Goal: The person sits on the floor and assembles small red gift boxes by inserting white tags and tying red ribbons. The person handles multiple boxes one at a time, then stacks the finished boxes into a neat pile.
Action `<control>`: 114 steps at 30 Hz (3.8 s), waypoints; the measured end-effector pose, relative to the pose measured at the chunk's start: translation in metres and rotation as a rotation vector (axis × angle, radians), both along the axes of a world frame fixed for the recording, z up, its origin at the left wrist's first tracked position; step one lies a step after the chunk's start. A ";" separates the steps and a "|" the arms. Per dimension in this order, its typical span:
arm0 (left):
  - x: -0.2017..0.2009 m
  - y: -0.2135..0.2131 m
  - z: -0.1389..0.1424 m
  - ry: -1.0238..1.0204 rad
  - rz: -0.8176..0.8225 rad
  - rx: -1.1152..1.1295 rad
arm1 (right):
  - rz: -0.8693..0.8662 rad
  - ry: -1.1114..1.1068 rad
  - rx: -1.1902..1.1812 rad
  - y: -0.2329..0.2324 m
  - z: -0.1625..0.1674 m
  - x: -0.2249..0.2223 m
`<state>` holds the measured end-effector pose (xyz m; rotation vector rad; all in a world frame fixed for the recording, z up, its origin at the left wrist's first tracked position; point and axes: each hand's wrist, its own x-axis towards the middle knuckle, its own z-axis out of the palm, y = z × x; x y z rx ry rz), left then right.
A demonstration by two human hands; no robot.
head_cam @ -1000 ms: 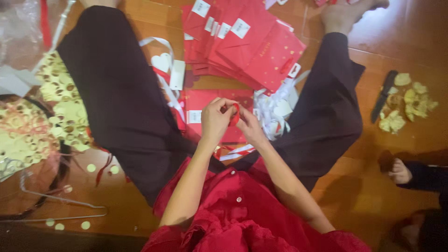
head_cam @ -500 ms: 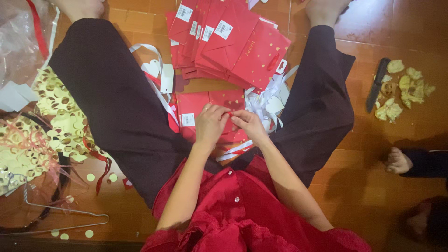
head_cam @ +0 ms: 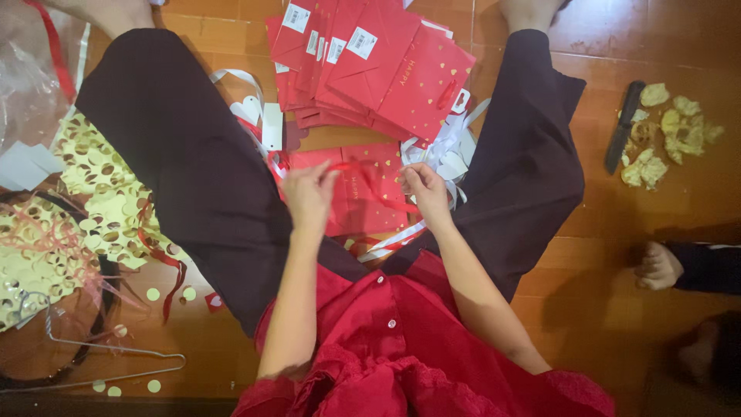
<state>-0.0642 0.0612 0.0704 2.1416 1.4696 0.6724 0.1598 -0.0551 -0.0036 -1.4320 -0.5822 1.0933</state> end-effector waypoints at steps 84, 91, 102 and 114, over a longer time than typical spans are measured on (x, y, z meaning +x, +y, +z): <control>0.039 -0.031 -0.108 -0.606 0.008 -1.187 | 0.442 -0.995 -0.014 0.005 0.015 -0.015; 0.034 -0.027 -0.106 -0.666 -0.040 -1.345 | 0.480 -1.041 -0.012 0.001 0.022 -0.017; 0.036 -0.026 -0.103 -0.689 -0.113 -1.315 | 0.437 -0.928 -0.017 0.000 0.005 -0.015; 0.046 -0.045 -0.097 -0.423 -0.166 -0.853 | 0.299 -0.428 -0.092 0.003 0.003 -0.004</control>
